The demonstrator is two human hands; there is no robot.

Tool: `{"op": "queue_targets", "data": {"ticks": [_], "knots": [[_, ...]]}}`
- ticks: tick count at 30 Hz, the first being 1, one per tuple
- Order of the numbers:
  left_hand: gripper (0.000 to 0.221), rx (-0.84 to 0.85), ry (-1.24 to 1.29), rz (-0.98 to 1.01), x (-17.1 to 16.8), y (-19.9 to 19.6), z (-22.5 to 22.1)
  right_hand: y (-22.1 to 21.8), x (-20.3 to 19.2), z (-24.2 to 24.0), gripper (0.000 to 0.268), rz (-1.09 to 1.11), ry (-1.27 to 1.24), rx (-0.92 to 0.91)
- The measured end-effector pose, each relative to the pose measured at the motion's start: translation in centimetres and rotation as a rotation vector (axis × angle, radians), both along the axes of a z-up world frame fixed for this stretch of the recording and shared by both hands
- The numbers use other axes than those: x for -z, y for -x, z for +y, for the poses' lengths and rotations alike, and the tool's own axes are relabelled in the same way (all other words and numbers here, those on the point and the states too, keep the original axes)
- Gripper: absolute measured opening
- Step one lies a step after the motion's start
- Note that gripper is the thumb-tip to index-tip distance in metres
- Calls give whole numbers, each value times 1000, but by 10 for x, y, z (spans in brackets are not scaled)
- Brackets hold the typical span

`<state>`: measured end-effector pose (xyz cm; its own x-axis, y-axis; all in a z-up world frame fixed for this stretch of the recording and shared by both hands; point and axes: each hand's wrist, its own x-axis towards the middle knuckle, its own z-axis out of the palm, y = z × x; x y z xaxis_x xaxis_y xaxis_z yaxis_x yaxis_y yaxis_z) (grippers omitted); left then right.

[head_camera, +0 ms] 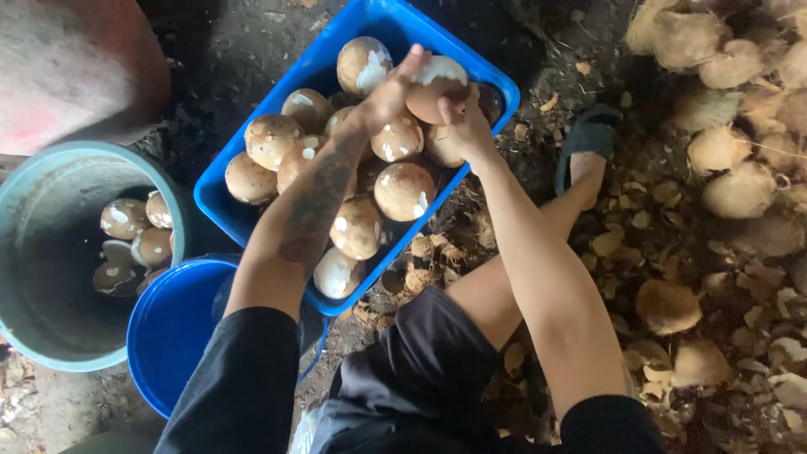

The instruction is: Shaving the outer husk and shell off coconuts using a knife to reveal the white meat and then dipping them in water.

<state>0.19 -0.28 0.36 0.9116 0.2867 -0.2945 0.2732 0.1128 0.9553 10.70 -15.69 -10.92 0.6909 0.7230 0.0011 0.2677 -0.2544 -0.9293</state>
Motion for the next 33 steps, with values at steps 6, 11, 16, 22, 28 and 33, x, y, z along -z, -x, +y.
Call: {"op": "queue_targets", "data": {"ticks": [6, 11, 16, 22, 28, 33], "knots": [[111, 44, -207, 45, 21, -11, 8, -6, -12, 7, 78, 47, 406, -10], [93, 363, -1197, -677, 198, -26, 95, -12, 15, 7, 79, 59, 419, -45], [95, 403, -1406, -739, 191, -15, 80, -15, 49, -50, 54, 38, 33, 37], [53, 274, -1454, -548, 103, -19, 1, -30, 40, -243, 41, -222, -193, 367], [34, 324, -1014, -625, 72, -63, -148, 56, 75, -485, 8, 177, -360, 823], [29, 529, -659, -419, 37, -38, -307, 226, 141, -550, 26, 315, 833, 687]]}}
